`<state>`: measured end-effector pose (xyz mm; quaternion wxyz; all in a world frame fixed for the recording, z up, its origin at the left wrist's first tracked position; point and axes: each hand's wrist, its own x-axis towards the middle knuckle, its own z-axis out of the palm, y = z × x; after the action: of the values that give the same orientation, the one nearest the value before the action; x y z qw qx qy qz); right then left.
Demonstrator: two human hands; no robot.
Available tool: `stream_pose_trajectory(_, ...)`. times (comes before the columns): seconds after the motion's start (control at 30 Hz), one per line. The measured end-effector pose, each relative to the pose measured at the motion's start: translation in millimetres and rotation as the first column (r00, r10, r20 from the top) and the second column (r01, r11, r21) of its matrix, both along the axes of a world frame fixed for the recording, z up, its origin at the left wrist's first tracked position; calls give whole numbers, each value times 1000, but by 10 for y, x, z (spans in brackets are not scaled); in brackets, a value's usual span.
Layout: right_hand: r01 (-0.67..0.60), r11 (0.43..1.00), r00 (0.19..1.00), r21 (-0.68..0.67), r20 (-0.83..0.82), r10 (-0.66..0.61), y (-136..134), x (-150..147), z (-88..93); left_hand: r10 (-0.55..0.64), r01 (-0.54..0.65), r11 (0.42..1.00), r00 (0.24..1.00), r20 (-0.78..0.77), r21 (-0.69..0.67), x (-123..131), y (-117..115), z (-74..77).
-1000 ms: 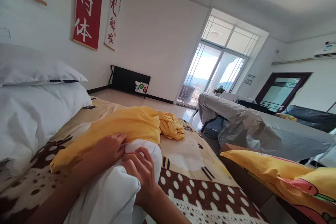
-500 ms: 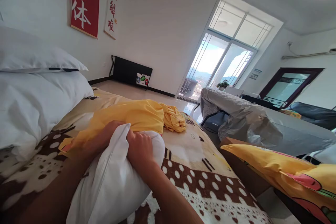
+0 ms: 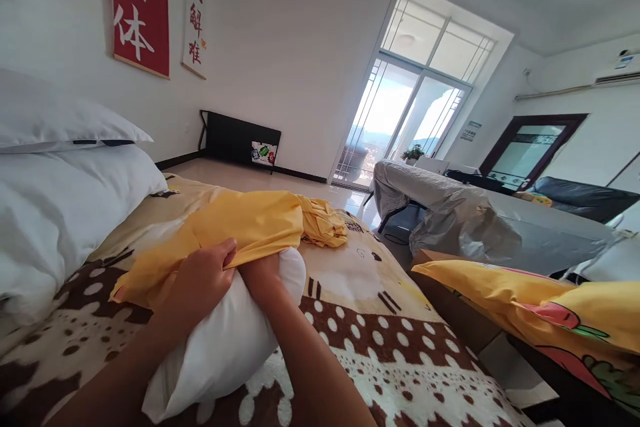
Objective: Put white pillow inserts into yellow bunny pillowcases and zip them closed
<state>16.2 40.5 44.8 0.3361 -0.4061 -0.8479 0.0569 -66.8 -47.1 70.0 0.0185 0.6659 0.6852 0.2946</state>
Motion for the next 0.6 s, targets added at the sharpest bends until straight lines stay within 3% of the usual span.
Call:
stream_pose_trajectory(0.23,22,1000,977,7,211,-23,-359,475,-146,-133,134,990,991,29,-52,57,74,-98)
stream_pose_trajectory(0.4,-93,977,995,190,51,85,-708,969,-261,-185,191,981,975,122,-41,46,53,-90)
stream_pose_trajectory(0.5,87,941,995,327,-84,-63,-826,1239,-471,-166,169,986,976,141,-13,-22,75,-60)
stream_pose_trajectory(0.6,155,942,988,299,-23,-155,-919,1271,-658,-159,156,987,973,169,34,-96,93,-39)
